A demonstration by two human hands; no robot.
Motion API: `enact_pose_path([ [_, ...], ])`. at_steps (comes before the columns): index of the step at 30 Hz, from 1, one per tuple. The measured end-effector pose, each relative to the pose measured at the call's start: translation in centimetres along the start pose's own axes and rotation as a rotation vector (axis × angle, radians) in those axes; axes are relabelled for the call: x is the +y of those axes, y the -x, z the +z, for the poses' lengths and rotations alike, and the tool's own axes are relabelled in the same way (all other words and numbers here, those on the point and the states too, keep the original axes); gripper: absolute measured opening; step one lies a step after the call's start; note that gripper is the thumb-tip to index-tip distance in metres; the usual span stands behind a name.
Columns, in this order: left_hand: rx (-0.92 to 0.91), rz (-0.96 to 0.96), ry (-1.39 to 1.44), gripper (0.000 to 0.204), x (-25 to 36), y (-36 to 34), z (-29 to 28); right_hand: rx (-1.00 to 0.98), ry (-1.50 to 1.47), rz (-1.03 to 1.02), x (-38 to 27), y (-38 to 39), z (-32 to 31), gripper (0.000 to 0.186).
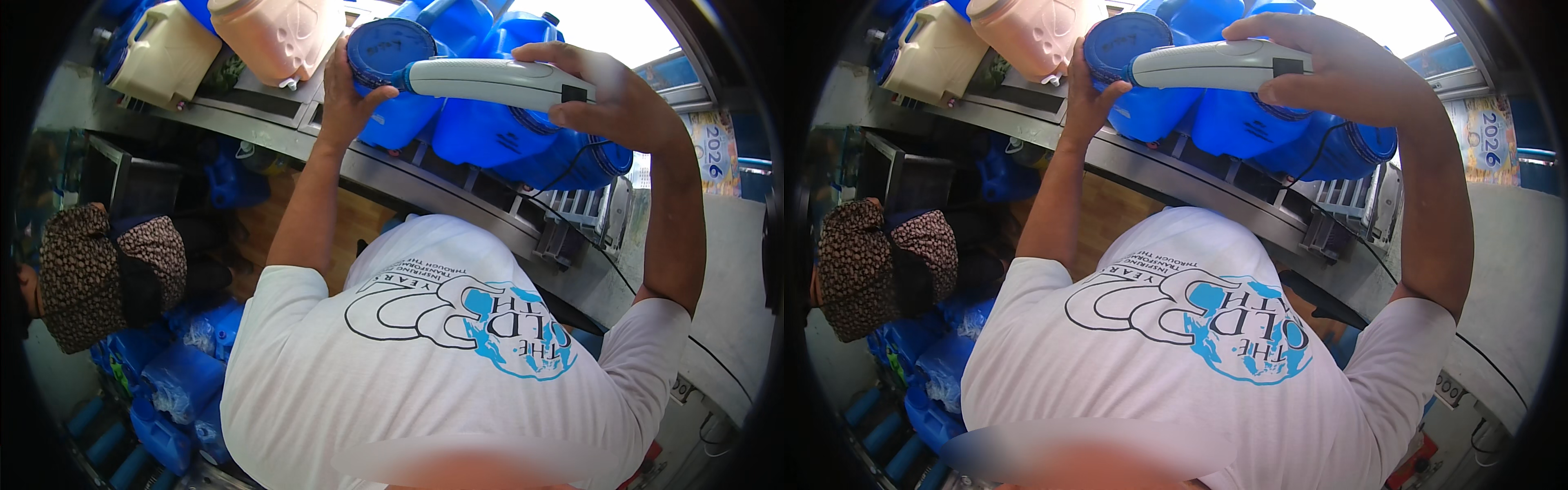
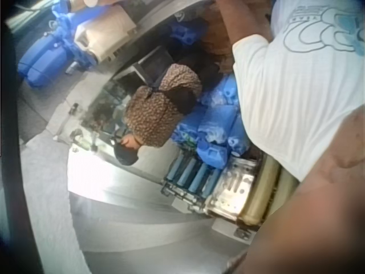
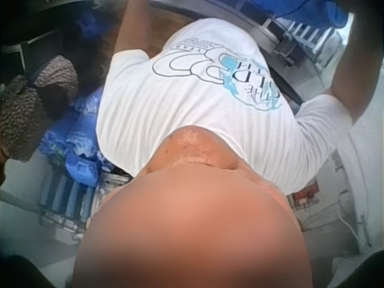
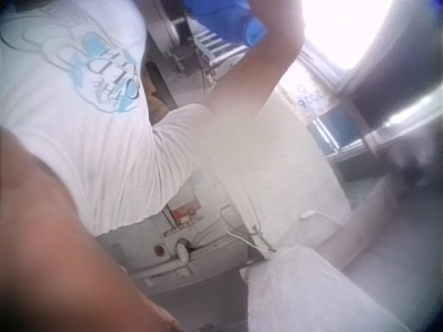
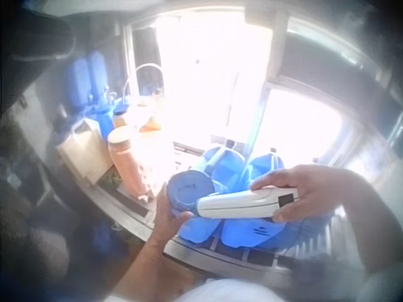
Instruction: The person fills several blue plastic jerrycans with liquid from a spigot, then uses a handheld device to apply a seal or label to each container's cap. The person handles the containers one at a time, secures the caps, and places them on a metal rack.
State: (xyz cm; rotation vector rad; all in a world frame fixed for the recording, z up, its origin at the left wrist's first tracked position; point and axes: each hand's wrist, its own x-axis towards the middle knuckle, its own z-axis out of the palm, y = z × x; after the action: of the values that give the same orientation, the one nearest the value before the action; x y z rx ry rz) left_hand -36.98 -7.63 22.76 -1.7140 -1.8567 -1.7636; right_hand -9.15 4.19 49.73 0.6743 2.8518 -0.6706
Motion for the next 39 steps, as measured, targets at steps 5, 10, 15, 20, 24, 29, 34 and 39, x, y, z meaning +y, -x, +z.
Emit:
enact_pose_path([
  [5, 0.002, -0.026, 0.039, 0.117, 0.0, 0.3, 0.2, 0.009, 0.034, -0.043, -1.0, -1.2, 0.0, 0.078],
  [10, 0.026, -0.016, -0.003, 0.118, -0.1, 0.4, 0.5, 0.020, 0.048, -0.057, -3.4, -3.2, 0.0, 0.067],
  [15, 0.037, 0.038, -0.005, 0.120, -0.6, 0.5, 0.9, -0.099, -0.031, 0.073, -5.4, -4.9, -1.6, 0.058],
  [20, 0.022, 0.033, -0.016, 0.123, -0.6, 0.5, 0.7, 0.022, 0.039, 0.054, -4.7, -6.8, -1.8, 0.057],
  [24, 0.006, 0.118, -0.089, 0.122, 0.3, 1.0, 0.1, 0.080, 0.121, 0.088, -4.9, -6.2, -2.7, 0.057],
  [29, -0.009, 0.085, -0.033, 0.133, 1.2, 1.4, -1.0, 0.106, 0.180, 0.066, -6.9, -5.3, -2.7, 0.056],
  [34, -0.121, 0.078, 0.041, 0.137, 1.2, 0.1, -2.7, 0.042, 0.109, 0.045, -4.1, -2.5, -3.3, 0.050],
  [39, -0.224, 0.113, 0.044, 0.115, 1.7, -2.4, -3.9, 0.077, 0.151, -0.077, 1.0, 0.4, -2.1, 0.066],
])
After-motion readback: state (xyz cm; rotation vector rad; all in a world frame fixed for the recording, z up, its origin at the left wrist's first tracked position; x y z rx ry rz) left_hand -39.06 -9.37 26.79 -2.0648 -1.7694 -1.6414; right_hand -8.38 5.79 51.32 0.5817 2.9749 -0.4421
